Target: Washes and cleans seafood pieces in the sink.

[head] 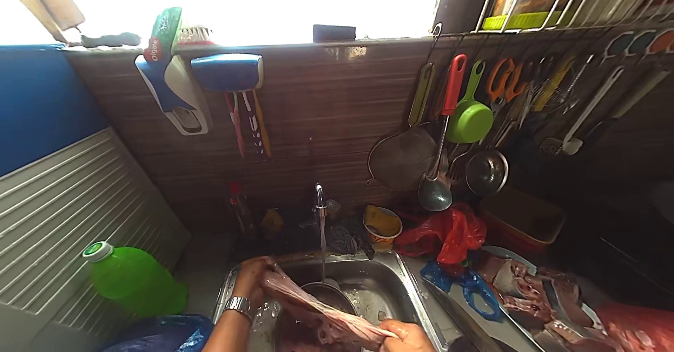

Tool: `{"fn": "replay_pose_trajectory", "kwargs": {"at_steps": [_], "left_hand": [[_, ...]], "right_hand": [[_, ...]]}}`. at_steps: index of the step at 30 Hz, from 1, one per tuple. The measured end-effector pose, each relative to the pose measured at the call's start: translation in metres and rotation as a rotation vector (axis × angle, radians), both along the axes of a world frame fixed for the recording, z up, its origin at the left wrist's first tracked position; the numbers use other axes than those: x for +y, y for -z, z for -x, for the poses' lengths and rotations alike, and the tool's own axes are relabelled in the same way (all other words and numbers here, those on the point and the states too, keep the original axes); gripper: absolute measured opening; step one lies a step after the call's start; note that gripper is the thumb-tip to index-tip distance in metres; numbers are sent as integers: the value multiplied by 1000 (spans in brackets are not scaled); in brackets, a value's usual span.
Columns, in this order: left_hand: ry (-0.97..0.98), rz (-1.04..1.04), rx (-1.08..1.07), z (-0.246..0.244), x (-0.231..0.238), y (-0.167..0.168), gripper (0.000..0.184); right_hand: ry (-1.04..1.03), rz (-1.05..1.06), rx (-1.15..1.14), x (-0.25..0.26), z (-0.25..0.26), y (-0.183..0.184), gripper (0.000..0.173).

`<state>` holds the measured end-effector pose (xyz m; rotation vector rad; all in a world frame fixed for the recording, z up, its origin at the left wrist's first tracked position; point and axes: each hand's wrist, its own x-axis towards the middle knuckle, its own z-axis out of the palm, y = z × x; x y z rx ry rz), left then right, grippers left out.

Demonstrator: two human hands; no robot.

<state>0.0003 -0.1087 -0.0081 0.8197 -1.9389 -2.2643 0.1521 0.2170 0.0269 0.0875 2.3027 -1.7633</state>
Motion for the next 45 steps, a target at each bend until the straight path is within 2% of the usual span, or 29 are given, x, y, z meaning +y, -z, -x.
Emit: {"fn": "replay_pose_trajectory", "kwargs": {"at_steps": [5,8,10,12,14,16,17,19,21,22,23,26,28,31,34,37,38,40,42,43,44,45], "left_hand": [[-149,-115,-118,0,-16,8,16],[-162,-122,-101,-4,-10,1,15],[-90,-75,-50,-9,7,-17,6],[123,2,-8,-16,29,-38,4],[310,78,16,-19,50,-57,15],[369,25,18,-21,74,-78,20],[398,-27,23,-21,83,-88,21],[508,-61,48,-23,95,-99,28],[622,-17,88,-23,98,-103,39],[664,-3,119,-22,95,-102,44],[688,28,158,-21,90,-99,48],[725,259,236,-23,69,-70,51],[845,413,168,-33,64,-40,54],[965,647,99,-46,71,10,54],[853,696,181,-50,80,29,29],[772,525,231,-48,74,32,24],[739,448,245,-48,70,30,23],[683,337,291,-46,66,22,19],[718,341,336,-40,63,10,18],[763,384,352,-36,62,3,18],[820,441,367,-32,62,-5,19],[879,501,376,-28,64,-13,21]], "right_hand": [[-24,-26,8,29,-2,-8,21],[-1,-55,-92,35,12,3,22],[-84,-248,-135,38,31,13,24],[-219,-514,-99,25,48,13,41],[-238,-596,-21,-7,57,2,70],[-207,-466,82,-45,67,-11,85],[-198,-360,126,-61,74,-13,85],[-160,-240,135,-86,88,-10,69],[-52,-156,75,-95,103,1,39],[15,-80,55,-94,109,9,29],[83,30,29,-92,113,16,27],[224,397,-49,-83,117,25,26],[234,532,-87,-79,118,16,32],[177,600,-138,-84,121,-4,38],[161,580,-125,-91,127,-12,36],[173,484,-99,-84,134,-2,41],[151,381,-96,-79,136,3,43],[17,-15,-93,-66,139,6,48],[-145,-451,-97,-55,137,-3,58],[-158,-581,-89,-54,132,-11,62],[-141,-622,-86,-54,126,-19,64],[-124,-568,-65,-54,121,-26,67]]}}
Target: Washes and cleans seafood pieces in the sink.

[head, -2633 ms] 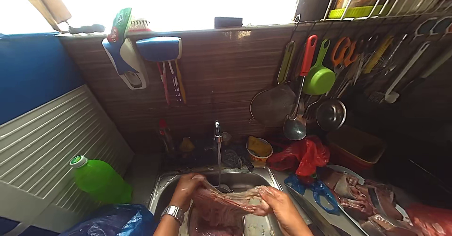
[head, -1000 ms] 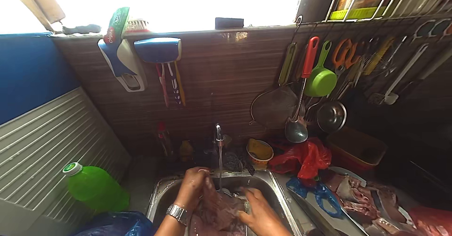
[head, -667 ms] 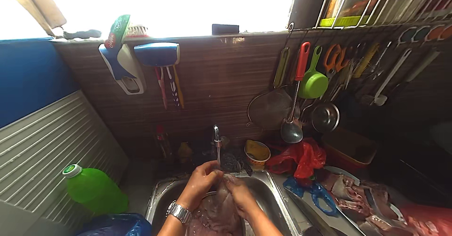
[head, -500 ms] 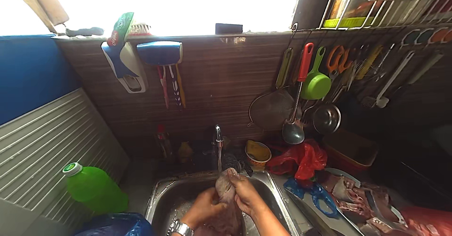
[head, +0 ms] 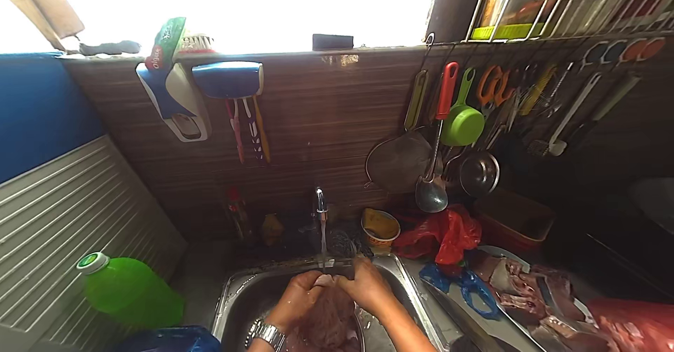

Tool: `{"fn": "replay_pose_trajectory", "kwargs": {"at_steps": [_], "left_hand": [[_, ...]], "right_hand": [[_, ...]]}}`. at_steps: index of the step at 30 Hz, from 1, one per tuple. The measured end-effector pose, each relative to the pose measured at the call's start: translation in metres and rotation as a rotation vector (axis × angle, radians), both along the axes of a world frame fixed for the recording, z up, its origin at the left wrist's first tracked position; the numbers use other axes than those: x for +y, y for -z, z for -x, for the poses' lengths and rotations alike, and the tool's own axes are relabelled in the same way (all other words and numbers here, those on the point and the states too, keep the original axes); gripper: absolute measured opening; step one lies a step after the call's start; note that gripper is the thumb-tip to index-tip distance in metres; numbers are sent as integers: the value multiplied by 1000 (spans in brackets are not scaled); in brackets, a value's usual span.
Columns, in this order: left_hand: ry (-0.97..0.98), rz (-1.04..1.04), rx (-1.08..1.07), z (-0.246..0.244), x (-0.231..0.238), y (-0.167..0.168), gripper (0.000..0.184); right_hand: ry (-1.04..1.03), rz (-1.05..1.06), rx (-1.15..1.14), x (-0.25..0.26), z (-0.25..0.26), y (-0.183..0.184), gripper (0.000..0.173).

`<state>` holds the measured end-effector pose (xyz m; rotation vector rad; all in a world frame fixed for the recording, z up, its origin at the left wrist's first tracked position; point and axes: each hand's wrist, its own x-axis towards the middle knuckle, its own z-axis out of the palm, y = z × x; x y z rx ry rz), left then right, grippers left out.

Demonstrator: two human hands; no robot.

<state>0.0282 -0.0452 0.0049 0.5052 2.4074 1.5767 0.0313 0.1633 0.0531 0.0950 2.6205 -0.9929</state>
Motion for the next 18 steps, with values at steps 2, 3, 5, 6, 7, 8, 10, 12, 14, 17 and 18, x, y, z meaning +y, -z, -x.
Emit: {"fn": "replay_pose_trajectory", "kwargs": {"at_steps": [2,3,5,6,7,8,10,12,14,17,18], "left_hand": [[79,102,30,6,5,-16,23],[105,122,36,8,8,-22,22],[116,164,77,11,11,-31,21],[104,195,105,13,11,-33,21],[80,228,128,14,9,-34,22],[46,258,137,16,6,-34,23],[-34,270,96,17,-3,-26,25],[-99,213,15,16,-7,-13,25],[-176,112,-88,13,-7,-2,20],[-251,43,-193,10,-3,8,14],[-280,29,-213,9,-2,11,14]], "right_hand": [[-21,344,8,-5,-8,-2,78],[-52,510,-40,-11,-12,3,81],[-116,507,-78,-21,-13,19,66],[-116,421,-50,-24,-12,24,51],[-116,328,-16,-26,-11,26,39],[-132,230,27,-26,-9,24,33],[-198,83,100,-22,-10,19,35],[-252,46,148,-18,-12,15,33],[-265,69,193,-16,-18,15,31],[-231,97,234,-10,-30,20,30],[-208,105,251,-6,-34,23,30]]}}
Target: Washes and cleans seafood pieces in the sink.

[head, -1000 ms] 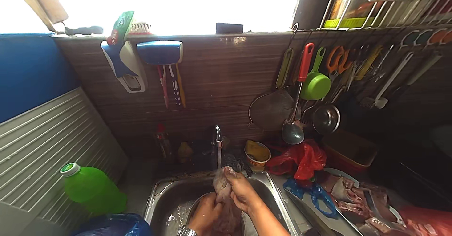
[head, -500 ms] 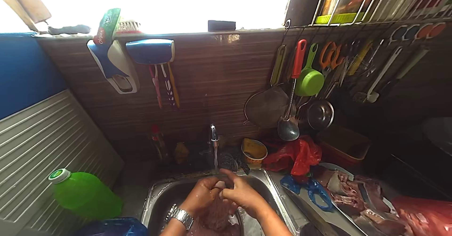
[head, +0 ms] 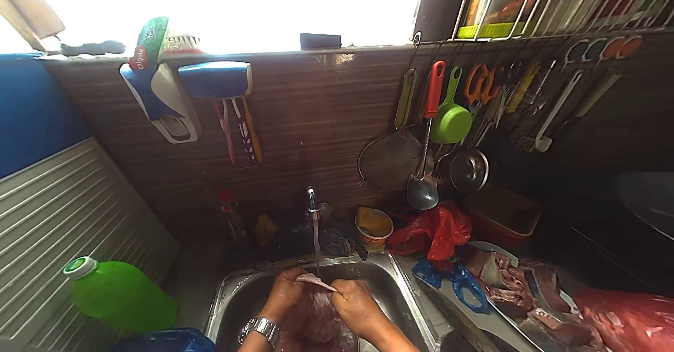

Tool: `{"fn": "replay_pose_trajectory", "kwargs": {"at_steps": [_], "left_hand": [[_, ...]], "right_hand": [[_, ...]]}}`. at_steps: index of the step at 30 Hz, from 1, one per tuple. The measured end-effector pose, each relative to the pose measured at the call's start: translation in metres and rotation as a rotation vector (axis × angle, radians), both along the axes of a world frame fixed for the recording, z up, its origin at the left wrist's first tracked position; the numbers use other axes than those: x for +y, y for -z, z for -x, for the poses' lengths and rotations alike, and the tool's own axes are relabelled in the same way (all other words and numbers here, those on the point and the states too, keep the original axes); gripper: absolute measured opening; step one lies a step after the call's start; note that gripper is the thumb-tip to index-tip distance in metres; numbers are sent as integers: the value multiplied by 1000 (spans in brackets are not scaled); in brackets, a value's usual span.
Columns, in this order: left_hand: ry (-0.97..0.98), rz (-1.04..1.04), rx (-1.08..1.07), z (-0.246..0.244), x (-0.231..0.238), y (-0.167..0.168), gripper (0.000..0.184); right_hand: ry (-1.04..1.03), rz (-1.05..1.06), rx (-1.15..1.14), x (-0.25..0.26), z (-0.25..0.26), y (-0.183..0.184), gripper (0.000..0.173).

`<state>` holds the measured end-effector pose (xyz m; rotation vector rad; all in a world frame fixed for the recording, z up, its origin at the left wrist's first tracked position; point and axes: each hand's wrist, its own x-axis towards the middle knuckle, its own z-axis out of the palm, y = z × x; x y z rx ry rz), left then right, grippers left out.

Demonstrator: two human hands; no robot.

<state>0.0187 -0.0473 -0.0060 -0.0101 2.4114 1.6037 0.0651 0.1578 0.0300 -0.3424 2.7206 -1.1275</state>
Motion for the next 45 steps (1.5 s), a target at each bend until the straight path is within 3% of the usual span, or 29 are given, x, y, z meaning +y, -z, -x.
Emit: {"fn": "replay_pose_trajectory", "kwargs": {"at_steps": [4,9,11,13,15,18,21,23,26,30,33,37,39,45], "left_hand": [[-293,-45,-72,4,-31,12,24],[-409,72,-36,12,-47,17,35],[-565,17,-27,18,-77,13,39],[-591,30,-74,16,-109,6,41],[-441,95,-102,11,-110,-5,40],[14,140,-50,-7,-61,-13,38],[459,130,71,-40,1,-21,55],[560,115,231,-60,28,-17,55],[438,85,387,-71,40,-4,40],[275,-59,345,-63,23,-1,33],[322,-237,236,-58,15,-5,31],[378,-3,195,-54,13,20,44],[285,94,222,-55,18,41,35],[-60,-252,31,-61,25,42,25]], "right_hand": [[117,99,-58,39,-24,1,29],[236,334,-150,71,-59,-16,25],[352,428,-134,96,-64,-27,22],[382,484,-169,121,-63,-30,20],[230,386,-187,118,-53,-27,23],[-109,89,-84,81,-28,-37,34],[-253,12,57,48,-9,-70,37],[-306,-21,124,33,-2,-97,35],[-329,-41,228,21,5,-119,35],[-227,44,210,21,17,-123,35],[-254,81,154,19,24,-111,33],[-289,38,131,16,28,-90,34],[-276,34,119,21,28,-83,33],[-78,160,-75,53,22,-56,31]]}}
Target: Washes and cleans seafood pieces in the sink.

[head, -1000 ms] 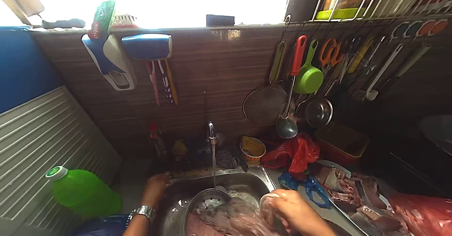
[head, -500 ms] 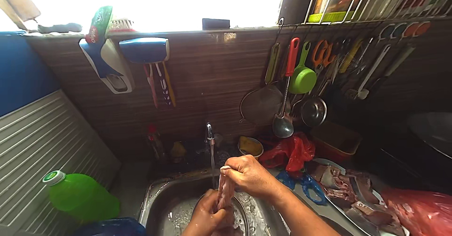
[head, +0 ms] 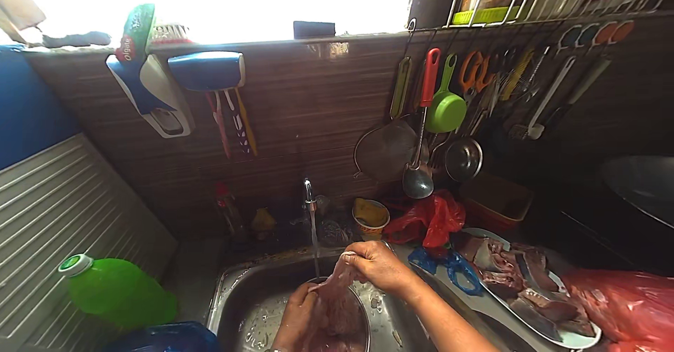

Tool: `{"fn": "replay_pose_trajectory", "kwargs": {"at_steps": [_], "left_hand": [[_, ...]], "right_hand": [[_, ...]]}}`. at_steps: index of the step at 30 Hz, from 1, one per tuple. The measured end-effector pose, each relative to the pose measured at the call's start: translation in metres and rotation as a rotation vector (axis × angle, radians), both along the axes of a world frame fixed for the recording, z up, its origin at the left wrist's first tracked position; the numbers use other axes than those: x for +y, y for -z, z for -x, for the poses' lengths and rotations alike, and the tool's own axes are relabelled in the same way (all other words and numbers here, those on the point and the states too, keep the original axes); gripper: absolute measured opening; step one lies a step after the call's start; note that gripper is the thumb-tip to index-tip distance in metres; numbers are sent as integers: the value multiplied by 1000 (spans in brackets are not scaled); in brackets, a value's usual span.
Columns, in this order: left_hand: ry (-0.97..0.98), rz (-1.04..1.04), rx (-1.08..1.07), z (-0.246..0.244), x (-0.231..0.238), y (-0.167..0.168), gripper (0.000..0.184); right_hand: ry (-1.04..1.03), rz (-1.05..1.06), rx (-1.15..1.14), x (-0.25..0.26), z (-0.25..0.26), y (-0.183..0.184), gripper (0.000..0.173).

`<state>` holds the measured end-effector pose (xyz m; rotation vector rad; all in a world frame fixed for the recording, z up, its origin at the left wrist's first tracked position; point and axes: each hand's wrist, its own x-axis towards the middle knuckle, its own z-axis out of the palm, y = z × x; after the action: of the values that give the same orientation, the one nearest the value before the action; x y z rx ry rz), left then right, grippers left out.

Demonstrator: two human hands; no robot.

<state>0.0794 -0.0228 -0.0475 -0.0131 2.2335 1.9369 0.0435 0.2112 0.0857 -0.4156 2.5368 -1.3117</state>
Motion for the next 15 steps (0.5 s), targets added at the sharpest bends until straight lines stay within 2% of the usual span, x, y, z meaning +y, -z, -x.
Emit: {"fn": "replay_pose_trajectory", "kwargs": {"at_steps": [2,4,5,7,9,11,14,15], "left_hand": [[5,35,21,6,-2,-7,24],[64,126,52,14,-4,-18,24],[110,184,52,18,-4,-27,24],[223,289,50,26,-3,-46,23],[346,358,61,32,1,-65,23],[439,385,102,35,6,-84,20],[502,416,115,39,-1,-108,13],[507,420,114,42,-5,-114,10]], "right_hand": [[64,-2,-96,7,-3,10,31],[103,-141,-103,8,-8,14,31],[98,-244,-86,5,-10,15,41],[92,-321,-40,-7,-17,19,73],[35,-214,16,-22,-24,26,82],[-43,-67,-22,-37,-26,44,76],[-90,-29,-91,-45,-22,66,32],[-110,-46,-78,-45,-22,67,30]]}}
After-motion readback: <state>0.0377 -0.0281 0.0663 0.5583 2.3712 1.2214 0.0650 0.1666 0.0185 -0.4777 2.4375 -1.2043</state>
